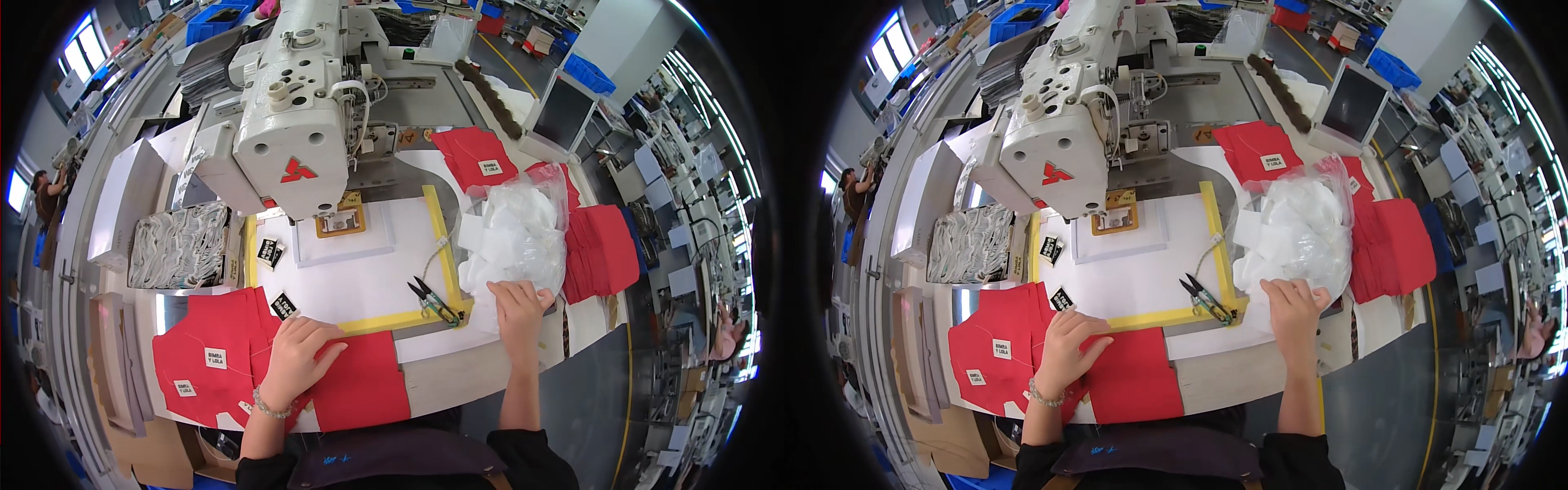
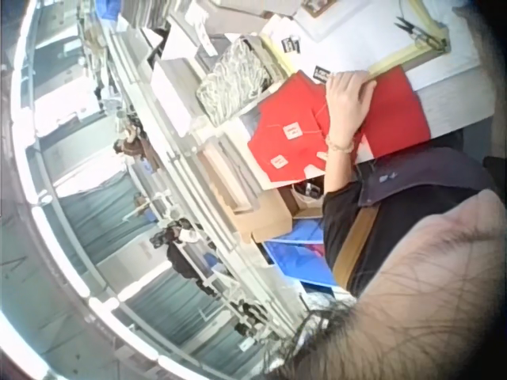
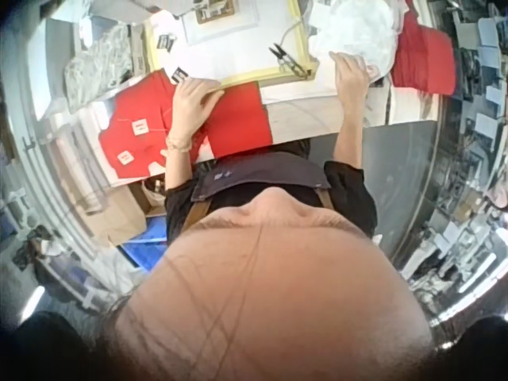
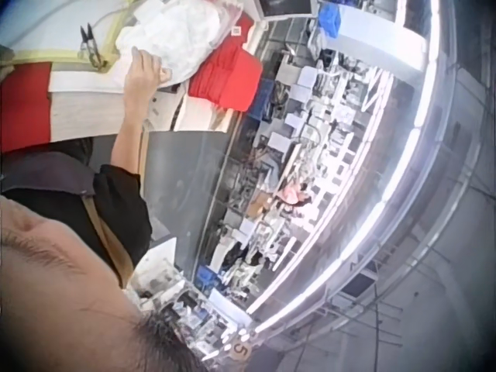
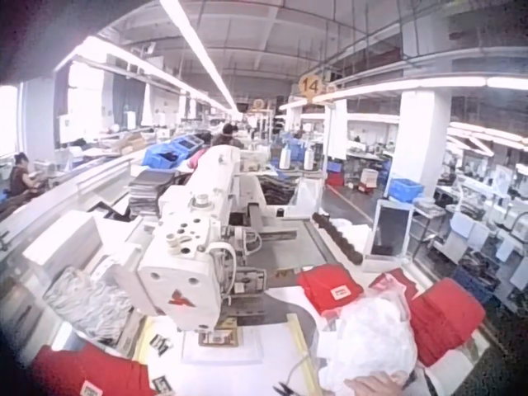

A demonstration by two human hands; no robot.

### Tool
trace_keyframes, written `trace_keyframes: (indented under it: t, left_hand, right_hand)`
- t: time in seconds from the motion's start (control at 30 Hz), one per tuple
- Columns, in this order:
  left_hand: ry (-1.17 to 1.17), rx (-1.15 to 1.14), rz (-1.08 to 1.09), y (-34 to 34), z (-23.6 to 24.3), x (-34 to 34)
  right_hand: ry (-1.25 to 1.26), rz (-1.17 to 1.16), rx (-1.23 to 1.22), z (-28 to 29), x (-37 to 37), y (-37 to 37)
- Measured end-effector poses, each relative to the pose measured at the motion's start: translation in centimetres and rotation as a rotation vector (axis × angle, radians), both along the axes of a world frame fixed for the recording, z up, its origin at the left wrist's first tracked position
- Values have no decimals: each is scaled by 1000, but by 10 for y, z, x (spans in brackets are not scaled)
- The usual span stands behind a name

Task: The person sews small rectangular labels onto red fabric pieces using an industrial sewing machine. They repeatedly pick up a red fabric piece, place it under the presser foot, align a label, and sew it in place. After sewing, they cut the thread and move the finished piece to a blue bin.

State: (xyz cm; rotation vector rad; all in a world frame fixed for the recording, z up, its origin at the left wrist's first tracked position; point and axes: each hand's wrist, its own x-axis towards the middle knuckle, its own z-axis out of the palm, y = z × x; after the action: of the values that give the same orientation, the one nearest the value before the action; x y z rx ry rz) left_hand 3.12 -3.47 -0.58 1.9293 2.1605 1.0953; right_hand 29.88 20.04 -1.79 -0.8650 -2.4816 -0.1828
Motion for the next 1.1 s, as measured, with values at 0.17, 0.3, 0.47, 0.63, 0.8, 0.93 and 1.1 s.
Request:
trace_keyframes:
  t: [0.17, 0.3, 0.47, 0.63, 0.8, 0.93, 1.1]
  left_hand:
    - [8, 1, 14, 4, -7, 3]
    - [47, 1, 31, 6, -8, 4]
    - [48, 13, 22, 10, -9, 5]
    - [36, 27, -6, 13, -10, 7]
    - [44, 28, 2, 12, -9, 6]
    - [43, 42, 0, 15, -10, 5]
    - [26, 28, -24, 17, -7, 8]
  right_hand:
    - [-99, -97, 58, -1, 4, 10]
    - [-179, -51, -11, -3, 5, 18]
    - [-200, 32, -10, 0, 2, 31]
    - [-291, 73, -40, 4, 4, 44]
    - [-268, 133, -167, 15, 4, 45]
    - [-312, 125, -137, 10, 3, 46]
    - [-312, 138, -137, 9, -3, 48]
